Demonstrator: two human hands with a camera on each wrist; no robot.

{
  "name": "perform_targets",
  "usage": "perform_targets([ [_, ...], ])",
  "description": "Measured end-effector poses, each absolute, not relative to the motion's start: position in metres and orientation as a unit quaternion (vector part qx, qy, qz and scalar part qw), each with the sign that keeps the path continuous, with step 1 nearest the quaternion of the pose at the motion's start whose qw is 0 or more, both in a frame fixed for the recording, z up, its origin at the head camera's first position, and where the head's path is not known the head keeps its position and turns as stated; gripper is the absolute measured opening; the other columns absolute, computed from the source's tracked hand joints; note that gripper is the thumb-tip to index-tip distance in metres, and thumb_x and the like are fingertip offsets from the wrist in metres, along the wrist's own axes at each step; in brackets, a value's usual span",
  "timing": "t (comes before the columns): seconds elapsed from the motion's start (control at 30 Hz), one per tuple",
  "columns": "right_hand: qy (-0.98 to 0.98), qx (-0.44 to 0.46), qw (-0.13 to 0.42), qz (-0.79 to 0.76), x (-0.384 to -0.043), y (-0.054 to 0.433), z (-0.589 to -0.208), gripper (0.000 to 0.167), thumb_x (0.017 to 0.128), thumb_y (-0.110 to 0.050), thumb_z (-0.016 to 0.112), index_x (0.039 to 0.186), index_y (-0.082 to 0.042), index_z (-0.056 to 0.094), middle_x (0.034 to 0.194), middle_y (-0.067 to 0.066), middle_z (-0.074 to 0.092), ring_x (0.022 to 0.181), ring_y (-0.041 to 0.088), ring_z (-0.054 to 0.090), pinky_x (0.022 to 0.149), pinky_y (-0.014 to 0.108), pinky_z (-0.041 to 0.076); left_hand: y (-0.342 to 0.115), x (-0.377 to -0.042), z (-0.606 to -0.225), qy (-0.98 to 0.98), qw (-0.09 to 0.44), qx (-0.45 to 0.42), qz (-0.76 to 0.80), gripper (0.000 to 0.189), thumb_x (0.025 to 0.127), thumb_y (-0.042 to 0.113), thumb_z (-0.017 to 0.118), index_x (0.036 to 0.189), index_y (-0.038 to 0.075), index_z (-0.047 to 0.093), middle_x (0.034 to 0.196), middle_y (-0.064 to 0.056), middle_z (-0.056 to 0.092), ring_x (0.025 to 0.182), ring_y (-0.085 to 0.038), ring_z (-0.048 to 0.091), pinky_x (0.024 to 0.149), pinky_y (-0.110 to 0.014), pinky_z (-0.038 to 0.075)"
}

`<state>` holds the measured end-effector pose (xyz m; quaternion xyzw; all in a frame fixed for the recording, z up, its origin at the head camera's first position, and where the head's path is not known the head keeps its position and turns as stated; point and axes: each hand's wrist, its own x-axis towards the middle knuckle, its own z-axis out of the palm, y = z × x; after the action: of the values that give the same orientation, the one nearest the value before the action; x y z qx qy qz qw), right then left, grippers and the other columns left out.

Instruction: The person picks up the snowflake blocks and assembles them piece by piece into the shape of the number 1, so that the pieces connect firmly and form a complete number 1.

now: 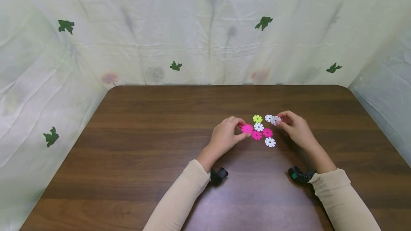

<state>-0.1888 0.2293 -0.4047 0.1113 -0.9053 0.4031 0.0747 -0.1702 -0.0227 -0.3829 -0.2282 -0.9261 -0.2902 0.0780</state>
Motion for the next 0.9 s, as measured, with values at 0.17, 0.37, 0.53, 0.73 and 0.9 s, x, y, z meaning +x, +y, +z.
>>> perform_targets([
  [0.17, -0.894, 0.140, 0.087, 0.417, -0.188, 0.216, -0.391, 0.020, 0.085, -0.011, 0.062, 0.101, -0.002, 0.056, 0.086, 0.010, 0.058, 0.078, 0.022, 0.058, 0.061, 0.018, 0.045, -0.039, -0.172, -0.376, -0.919, 0.112, -0.222, -0.306, 0.031, 0.075, 0.034, 0.072, 0.097, 0.014, 0.063, 0.092, 0.005, 0.059, 0.082, -0.008, 0.056, 0.065, -0.024, 0.045],
  [0.37, -0.876, 0.178, 0.096, 0.438, -0.186, 0.198, -0.371, 0.017, 0.084, -0.010, 0.062, 0.098, -0.001, 0.057, 0.084, 0.009, 0.060, 0.075, 0.026, 0.061, 0.060, 0.020, 0.046, -0.056, -0.174, -0.368, -0.903, 0.168, -0.234, -0.319, 0.030, 0.074, 0.031, 0.073, 0.096, 0.013, 0.062, 0.091, 0.004, 0.059, 0.081, -0.010, 0.057, 0.066, -0.023, 0.045],
  [0.53, -0.861, 0.203, 0.095, 0.455, -0.183, 0.184, -0.358, 0.016, 0.083, -0.009, 0.063, 0.096, -0.001, 0.059, 0.087, 0.008, 0.061, 0.076, 0.023, 0.060, 0.065, 0.024, 0.048, -0.066, -0.175, -0.365, -0.890, 0.201, -0.250, -0.325, 0.030, 0.074, 0.026, 0.075, 0.096, 0.011, 0.062, 0.091, 0.003, 0.060, 0.079, -0.010, 0.056, 0.066, -0.023, 0.045],
  [0.73, -0.858, 0.229, 0.102, 0.449, -0.182, 0.166, -0.352, 0.013, 0.082, -0.009, 0.065, 0.094, -0.005, 0.060, 0.086, 0.003, 0.061, 0.076, 0.016, 0.055, 0.061, 0.027, 0.045, -0.075, -0.174, -0.365, -0.884, 0.212, -0.263, -0.323, 0.029, 0.073, 0.024, 0.075, 0.095, 0.010, 0.062, 0.089, 0.004, 0.060, 0.078, -0.008, 0.056, 0.065, -0.022, 0.045],
  [0.9, -0.850, 0.246, 0.097, 0.455, -0.181, 0.153, -0.352, 0.014, 0.081, -0.009, 0.066, 0.093, -0.005, 0.061, 0.087, 0.004, 0.060, 0.075, 0.016, 0.055, 0.060, 0.028, 0.045, -0.079, -0.173, -0.365, -0.880, 0.222, -0.267, -0.324, 0.031, 0.071, 0.026, 0.077, 0.093, 0.010, 0.062, 0.087, 0.003, 0.060, 0.077, -0.010, 0.055, 0.064, -0.022, 0.044],
])
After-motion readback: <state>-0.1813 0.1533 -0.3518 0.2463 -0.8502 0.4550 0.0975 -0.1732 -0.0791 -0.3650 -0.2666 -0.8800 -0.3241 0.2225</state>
